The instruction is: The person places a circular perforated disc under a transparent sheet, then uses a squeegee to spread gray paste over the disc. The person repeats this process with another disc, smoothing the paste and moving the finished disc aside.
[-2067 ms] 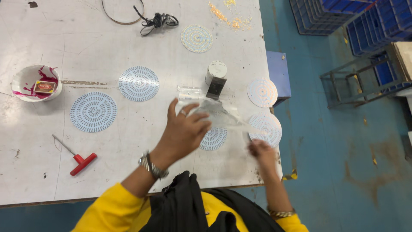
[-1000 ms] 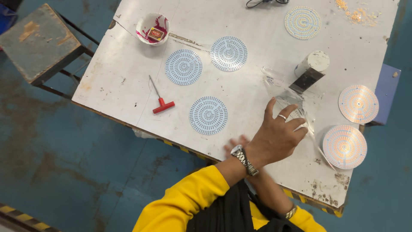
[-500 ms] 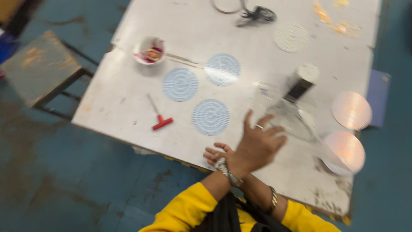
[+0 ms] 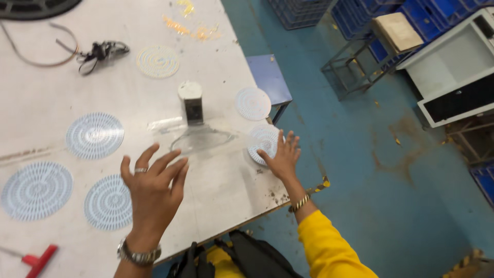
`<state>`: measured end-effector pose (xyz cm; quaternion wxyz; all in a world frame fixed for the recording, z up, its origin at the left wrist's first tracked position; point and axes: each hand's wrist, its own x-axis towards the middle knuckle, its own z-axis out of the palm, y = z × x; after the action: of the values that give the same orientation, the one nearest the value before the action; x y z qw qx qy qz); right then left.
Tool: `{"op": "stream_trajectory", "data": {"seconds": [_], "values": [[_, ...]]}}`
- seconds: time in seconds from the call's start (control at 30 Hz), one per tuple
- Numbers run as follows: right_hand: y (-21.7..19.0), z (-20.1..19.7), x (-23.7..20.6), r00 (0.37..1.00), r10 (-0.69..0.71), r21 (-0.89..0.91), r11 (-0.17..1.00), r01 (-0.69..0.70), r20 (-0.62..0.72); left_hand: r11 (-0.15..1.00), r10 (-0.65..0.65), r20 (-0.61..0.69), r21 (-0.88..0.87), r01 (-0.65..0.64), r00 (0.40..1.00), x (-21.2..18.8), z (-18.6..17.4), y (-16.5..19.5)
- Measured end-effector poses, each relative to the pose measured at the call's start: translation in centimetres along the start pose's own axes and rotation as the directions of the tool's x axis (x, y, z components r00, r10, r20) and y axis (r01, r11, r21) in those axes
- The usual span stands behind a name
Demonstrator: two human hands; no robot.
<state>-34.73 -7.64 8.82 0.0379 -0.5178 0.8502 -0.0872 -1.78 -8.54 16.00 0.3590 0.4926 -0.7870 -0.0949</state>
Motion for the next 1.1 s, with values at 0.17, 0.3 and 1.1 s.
{"op": "stream_trajectory", "data": {"seconds": [0.17, 0.3, 1.1], "values": [[-0.8, -1.4, 8.1, 0.935, 0.343, 0.689, 0.657, -0.306, 0.089, 1.000, -0.001, 0.020, -0.014, 0.001, 1.000, -2.4, 0.9, -0.8], [-2.5, -1.4, 12.9, 0.917, 0.307, 0.852, 0.377, -0.364, 0.256, 0.997, 0.070, 0.006, 0.029, -0.071, 0.997, -4.6, 2.6, -2.4], [4.7, -1.4, 3.5, 0.834, -0.446, 0.820, 0.573, -0.013, 0.325, 0.994, -0.061, 0.010, -0.095, 0.061, 0.998, -3.2, -0.1, 0.0]]}}
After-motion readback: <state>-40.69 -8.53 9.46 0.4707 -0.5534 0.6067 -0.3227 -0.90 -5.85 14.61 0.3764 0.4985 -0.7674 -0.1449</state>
